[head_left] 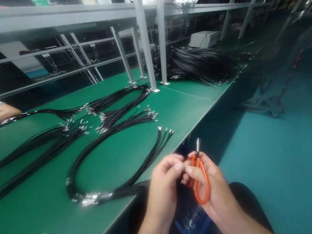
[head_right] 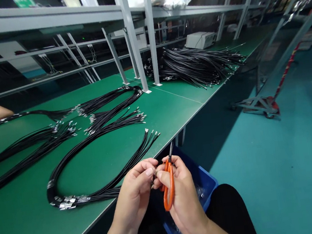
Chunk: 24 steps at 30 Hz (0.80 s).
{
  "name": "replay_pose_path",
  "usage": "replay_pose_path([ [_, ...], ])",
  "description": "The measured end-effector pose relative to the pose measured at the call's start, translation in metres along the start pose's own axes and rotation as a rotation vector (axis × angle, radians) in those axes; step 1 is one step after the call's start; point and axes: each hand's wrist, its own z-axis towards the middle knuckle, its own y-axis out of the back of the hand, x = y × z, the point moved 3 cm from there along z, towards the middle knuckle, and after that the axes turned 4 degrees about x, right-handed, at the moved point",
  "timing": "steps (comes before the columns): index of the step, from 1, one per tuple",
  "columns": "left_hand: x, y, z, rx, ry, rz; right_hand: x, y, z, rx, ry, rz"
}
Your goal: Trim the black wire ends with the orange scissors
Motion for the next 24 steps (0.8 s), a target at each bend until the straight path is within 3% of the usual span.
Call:
replay_pose_path([
  [4,-0.002,0.007,-0.005,-0.127,-0.136,0.273,0.001,0.001,0.0,-0.028,0.007,0.003],
  [10,-0.014,0.01,-0.005,-0.044,-0.222,0.559,0.003,0.0,0.002,-0.003,0.022,-0.006],
  [13,-0.024,0.015,-0.009,-0.146,-0.448,0.922,0.003,0.0,0.003,-0.029,0.035,-0.024],
  [17,-0.03,0.009,-0.017,-0.078,-0.86,1.427,0.002,-0.001,0.004,-0.04,0.017,-0.007],
  [19,-0.03,0.008,-0.018,-0.079,-0.956,1.52,0.003,-0.003,0.004,-0.033,0.012,0.001],
  [21,-0.032,0.01,-0.017,-0.144,-0.906,1.479,0.005,-0.004,0.005,-0.036,0.021,-0.006],
  [24,-0.031,0.015,-0.012,-0.102,-0.537,1.181,0.007,-0.005,0.005,-0.048,0.026,-0.018],
])
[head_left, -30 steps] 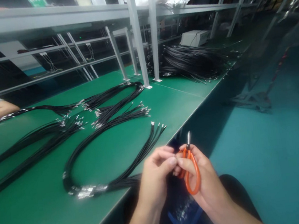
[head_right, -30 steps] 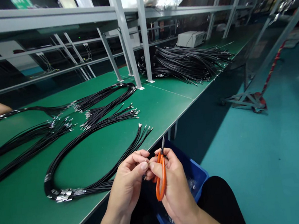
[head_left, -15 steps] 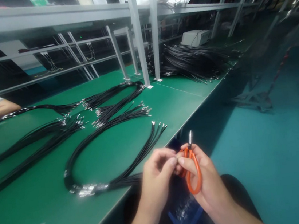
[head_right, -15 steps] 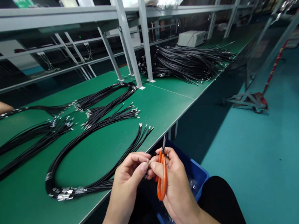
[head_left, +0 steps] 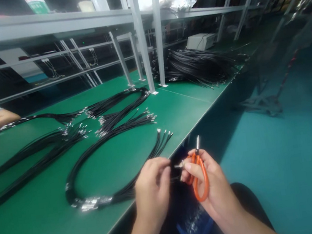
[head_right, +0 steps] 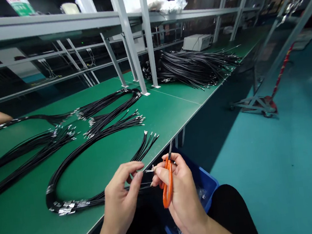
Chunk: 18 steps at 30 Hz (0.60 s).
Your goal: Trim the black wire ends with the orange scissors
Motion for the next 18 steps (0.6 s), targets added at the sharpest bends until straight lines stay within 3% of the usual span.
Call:
replay_pose_path([
  [2,0.001,-0.007,0.0,0.186,0.186,-0.3,0.001,-0.001,0.0,0.004,-0.004,0.01],
  [4,0.0,-0.012,-0.002,0.258,0.299,-0.511,0.001,-0.002,0.0,0.009,0.002,0.013],
  [8,0.005,-0.015,-0.004,0.173,0.389,-0.634,0.002,0.0,0.001,0.006,0.029,-0.048],
  [12,0.009,-0.016,-0.005,0.172,0.41,-0.686,0.004,0.002,0.003,-0.004,0.101,-0.088],
  [18,0.009,-0.016,-0.006,0.165,0.406,-0.716,0.002,0.002,0.005,0.035,0.084,-0.138],
])
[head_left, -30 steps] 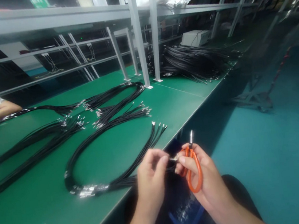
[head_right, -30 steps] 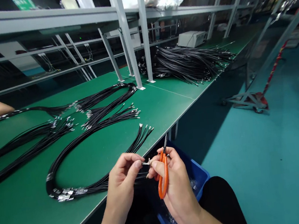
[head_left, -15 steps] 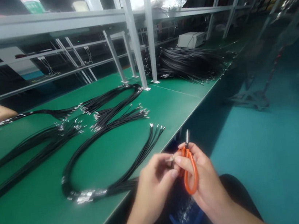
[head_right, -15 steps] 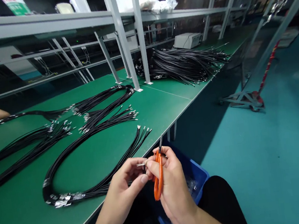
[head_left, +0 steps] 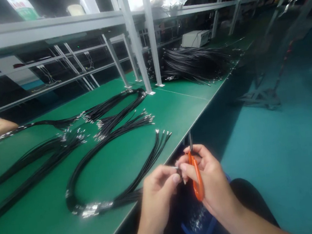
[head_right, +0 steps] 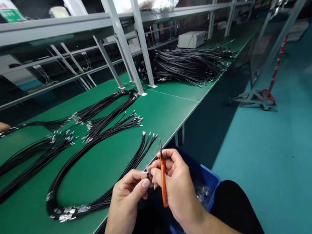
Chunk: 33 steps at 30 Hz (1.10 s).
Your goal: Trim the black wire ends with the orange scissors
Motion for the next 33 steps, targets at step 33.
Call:
replay_pose_path([
  [33,0.004,-0.001,0.002,0.038,0.007,-0.114,0.005,0.005,-0.01,0.025,0.735,-0.963],
])
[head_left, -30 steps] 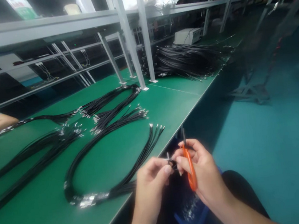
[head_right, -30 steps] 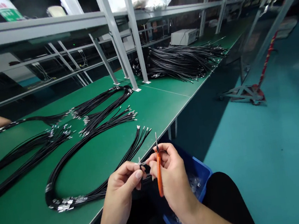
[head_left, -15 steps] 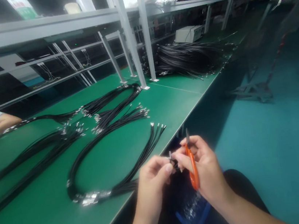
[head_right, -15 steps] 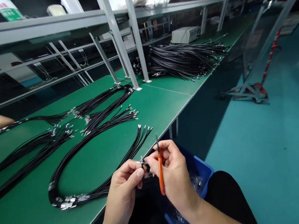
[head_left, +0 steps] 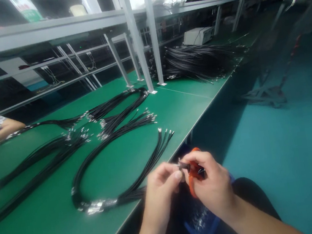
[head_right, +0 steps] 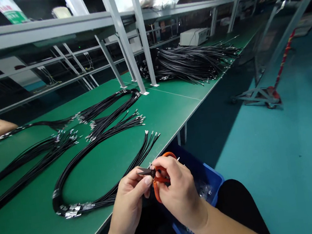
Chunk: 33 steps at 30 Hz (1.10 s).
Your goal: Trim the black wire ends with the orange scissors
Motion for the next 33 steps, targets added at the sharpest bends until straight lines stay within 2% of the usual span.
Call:
replay_pose_path([
  [3,0.001,-0.001,-0.001,-0.035,-0.01,0.019,-0.003,-0.001,-0.005,-0.034,0.02,-0.039],
  [6,0.001,-0.002,-0.002,-0.083,-0.003,0.069,-0.011,0.003,-0.01,-0.066,-0.105,0.017],
  [10,-0.002,-0.004,-0.001,-0.117,-0.005,0.153,-0.012,0.012,-0.007,-0.108,-0.277,0.218],
  [15,-0.006,-0.008,-0.001,-0.098,-0.022,0.213,-0.001,0.009,0.007,-0.028,-0.417,0.383],
  [18,-0.006,-0.009,-0.002,-0.088,-0.026,0.227,0.001,0.005,0.011,-0.026,-0.476,0.463],
  [24,0.002,-0.004,-0.004,-0.018,-0.016,0.052,-0.002,0.003,0.011,0.067,-0.655,0.804],
  [27,0.005,-0.001,-0.003,-0.009,-0.013,0.003,-0.005,0.004,0.007,0.031,-0.624,0.752],
  [33,0.005,0.001,-0.002,-0.025,0.007,-0.03,-0.008,0.012,-0.001,-0.028,-0.337,0.338],
])
